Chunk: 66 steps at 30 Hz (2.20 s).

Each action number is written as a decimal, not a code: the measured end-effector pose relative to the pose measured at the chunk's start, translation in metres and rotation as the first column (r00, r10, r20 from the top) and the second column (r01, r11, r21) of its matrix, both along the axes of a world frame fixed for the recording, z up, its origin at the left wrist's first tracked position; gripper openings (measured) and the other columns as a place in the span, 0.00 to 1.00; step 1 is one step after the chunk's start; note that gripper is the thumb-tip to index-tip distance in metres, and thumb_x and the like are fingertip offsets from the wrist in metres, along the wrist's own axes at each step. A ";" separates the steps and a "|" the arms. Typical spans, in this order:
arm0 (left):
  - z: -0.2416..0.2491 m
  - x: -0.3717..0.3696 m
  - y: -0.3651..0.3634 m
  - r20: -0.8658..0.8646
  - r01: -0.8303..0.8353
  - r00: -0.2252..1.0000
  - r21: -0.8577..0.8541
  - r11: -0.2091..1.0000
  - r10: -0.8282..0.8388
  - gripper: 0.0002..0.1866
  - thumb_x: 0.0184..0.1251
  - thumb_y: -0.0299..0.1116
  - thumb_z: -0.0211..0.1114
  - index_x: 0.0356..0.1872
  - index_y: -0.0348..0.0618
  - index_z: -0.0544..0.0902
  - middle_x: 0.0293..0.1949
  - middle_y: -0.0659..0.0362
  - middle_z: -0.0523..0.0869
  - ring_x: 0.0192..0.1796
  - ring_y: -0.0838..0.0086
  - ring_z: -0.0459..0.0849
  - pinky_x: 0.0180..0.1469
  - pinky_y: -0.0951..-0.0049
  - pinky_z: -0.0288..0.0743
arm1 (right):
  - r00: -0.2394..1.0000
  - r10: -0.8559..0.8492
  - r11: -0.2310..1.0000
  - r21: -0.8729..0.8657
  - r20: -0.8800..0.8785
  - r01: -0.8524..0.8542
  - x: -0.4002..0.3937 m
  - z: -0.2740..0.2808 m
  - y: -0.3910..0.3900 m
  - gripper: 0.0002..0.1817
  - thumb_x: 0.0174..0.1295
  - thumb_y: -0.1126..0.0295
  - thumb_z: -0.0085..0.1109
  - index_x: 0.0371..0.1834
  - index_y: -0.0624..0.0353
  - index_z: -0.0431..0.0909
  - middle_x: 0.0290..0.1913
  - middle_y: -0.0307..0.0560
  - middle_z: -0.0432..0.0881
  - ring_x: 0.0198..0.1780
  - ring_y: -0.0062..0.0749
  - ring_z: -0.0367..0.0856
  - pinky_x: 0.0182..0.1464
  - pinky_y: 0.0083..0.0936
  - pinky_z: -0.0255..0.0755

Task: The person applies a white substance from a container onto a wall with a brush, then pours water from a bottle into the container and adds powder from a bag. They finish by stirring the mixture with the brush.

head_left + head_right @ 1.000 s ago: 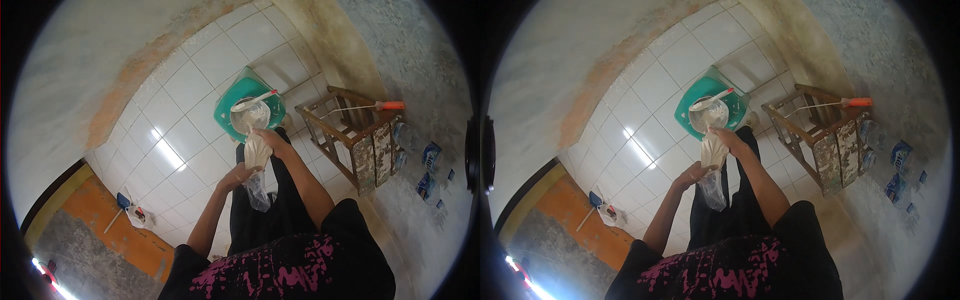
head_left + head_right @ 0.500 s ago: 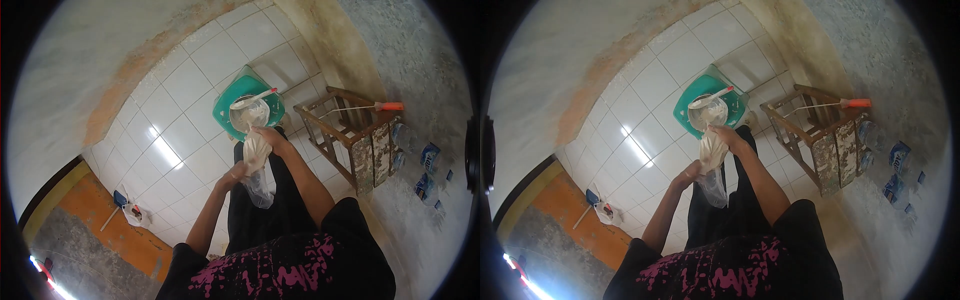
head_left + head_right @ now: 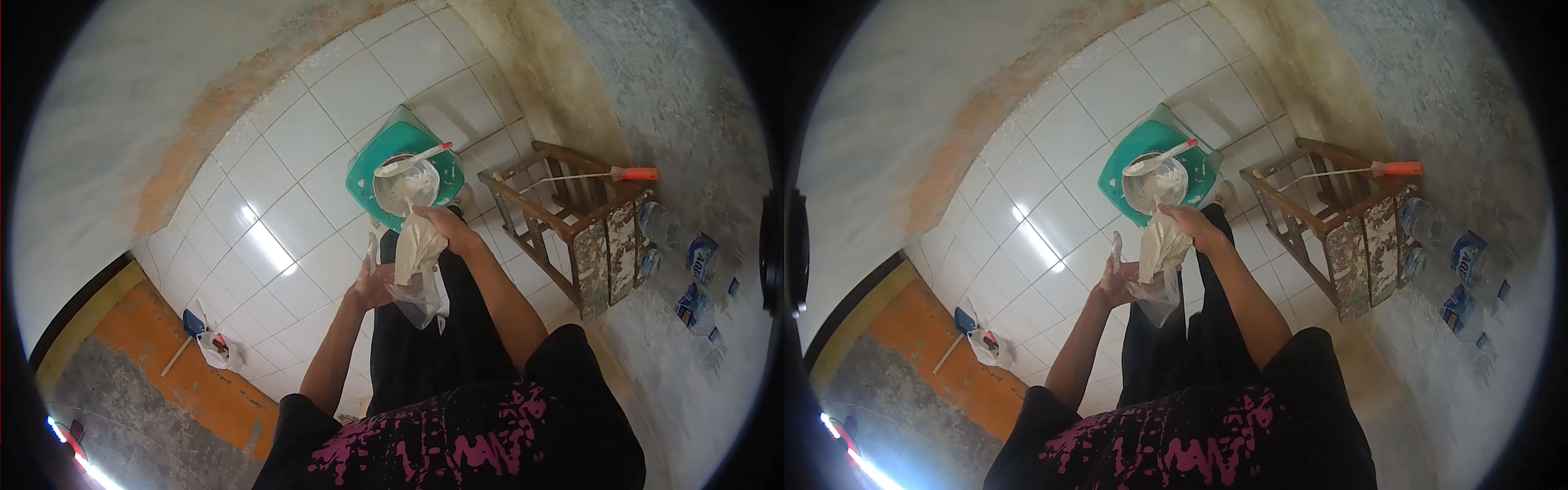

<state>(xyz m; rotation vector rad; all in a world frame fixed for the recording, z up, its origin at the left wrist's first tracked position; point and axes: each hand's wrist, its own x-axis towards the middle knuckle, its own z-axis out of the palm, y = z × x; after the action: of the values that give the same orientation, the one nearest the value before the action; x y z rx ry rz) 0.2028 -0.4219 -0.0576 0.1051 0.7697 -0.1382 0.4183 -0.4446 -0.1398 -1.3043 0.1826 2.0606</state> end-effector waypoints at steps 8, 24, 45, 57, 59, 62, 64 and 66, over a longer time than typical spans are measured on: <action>0.004 0.013 0.003 -0.193 0.347 0.932 0.236 0.908 -0.306 0.58 0.61 0.81 0.38 0.75 0.35 0.59 0.71 0.48 0.68 0.69 0.58 0.69 0.73 0.56 0.60 | 0.993 0.093 0.995 0.020 0.073 -0.094 -0.001 -0.001 0.003 0.19 0.69 0.59 0.58 0.49 0.67 0.79 0.41 0.45 0.83 0.39 0.28 0.83 0.42 0.28 0.77; -0.005 0.024 0.002 -0.211 0.588 0.806 0.395 0.706 -0.553 0.48 0.66 0.76 0.42 0.55 0.35 0.80 0.47 0.54 0.84 0.48 0.71 0.82 0.52 0.69 0.76 | 0.994 0.052 0.999 -0.010 0.095 -0.052 -0.002 -0.020 -0.006 0.18 0.67 0.57 0.60 0.44 0.65 0.81 0.36 0.44 0.83 0.33 0.30 0.83 0.37 0.29 0.77; 0.005 0.029 0.004 -0.250 0.537 0.839 0.519 0.665 -0.483 0.48 0.68 0.74 0.43 0.48 0.27 0.80 0.39 0.53 0.83 0.42 0.69 0.80 0.48 0.69 0.74 | 0.992 0.032 0.999 -0.007 0.121 -0.031 0.004 -0.011 -0.004 0.19 0.67 0.56 0.61 0.47 0.64 0.82 0.39 0.43 0.84 0.38 0.27 0.82 0.40 0.26 0.77; -0.001 0.023 -0.004 -0.299 0.538 0.841 0.539 0.648 -0.450 0.42 0.72 0.67 0.47 0.55 0.28 0.76 0.44 0.49 0.82 0.47 0.64 0.78 0.53 0.65 0.71 | 0.995 0.020 1.000 -0.011 0.099 -0.019 0.008 -0.011 0.002 0.17 0.67 0.59 0.63 0.46 0.64 0.81 0.39 0.45 0.84 0.36 0.29 0.83 0.41 0.26 0.78; -0.001 0.022 -0.007 -0.307 0.525 0.849 0.567 0.635 -0.429 0.41 0.72 0.67 0.46 0.54 0.28 0.76 0.42 0.48 0.82 0.45 0.63 0.78 0.51 0.64 0.71 | 0.991 0.080 0.997 -0.014 0.105 -0.079 0.008 -0.012 0.002 0.18 0.67 0.59 0.62 0.47 0.64 0.80 0.39 0.46 0.85 0.37 0.30 0.84 0.41 0.27 0.78; -0.007 0.022 -0.010 -0.320 0.572 0.814 0.588 0.572 -0.485 0.46 0.67 0.74 0.45 0.52 0.30 0.77 0.41 0.51 0.82 0.46 0.66 0.79 0.50 0.64 0.74 | 0.995 0.049 0.999 0.001 0.084 -0.049 0.003 -0.015 0.001 0.18 0.68 0.59 0.60 0.47 0.66 0.80 0.39 0.49 0.86 0.37 0.32 0.85 0.41 0.27 0.79; -0.013 0.021 -0.015 -0.321 0.551 0.831 0.584 0.596 -0.454 0.45 0.69 0.72 0.44 0.53 0.29 0.77 0.41 0.50 0.82 0.45 0.64 0.79 0.50 0.63 0.72 | 0.996 0.054 0.999 -0.012 0.068 -0.053 0.004 -0.016 0.002 0.19 0.69 0.59 0.59 0.47 0.67 0.80 0.38 0.50 0.86 0.36 0.33 0.85 0.41 0.28 0.79; -0.016 0.018 -0.021 -0.320 0.531 0.846 0.578 0.620 -0.426 0.44 0.70 0.70 0.43 0.53 0.28 0.76 0.41 0.48 0.82 0.44 0.61 0.78 0.50 0.62 0.71 | 0.998 0.026 1.000 -0.003 0.056 -0.026 0.003 -0.017 0.000 0.18 0.68 0.59 0.61 0.44 0.67 0.82 0.37 0.49 0.86 0.35 0.32 0.85 0.39 0.28 0.79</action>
<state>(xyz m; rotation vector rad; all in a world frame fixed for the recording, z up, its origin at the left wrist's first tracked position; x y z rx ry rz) 0.2207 -0.4428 -0.0741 0.9981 0.9035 -0.3940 0.4214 -0.4446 -0.1564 -1.3707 0.1434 2.0439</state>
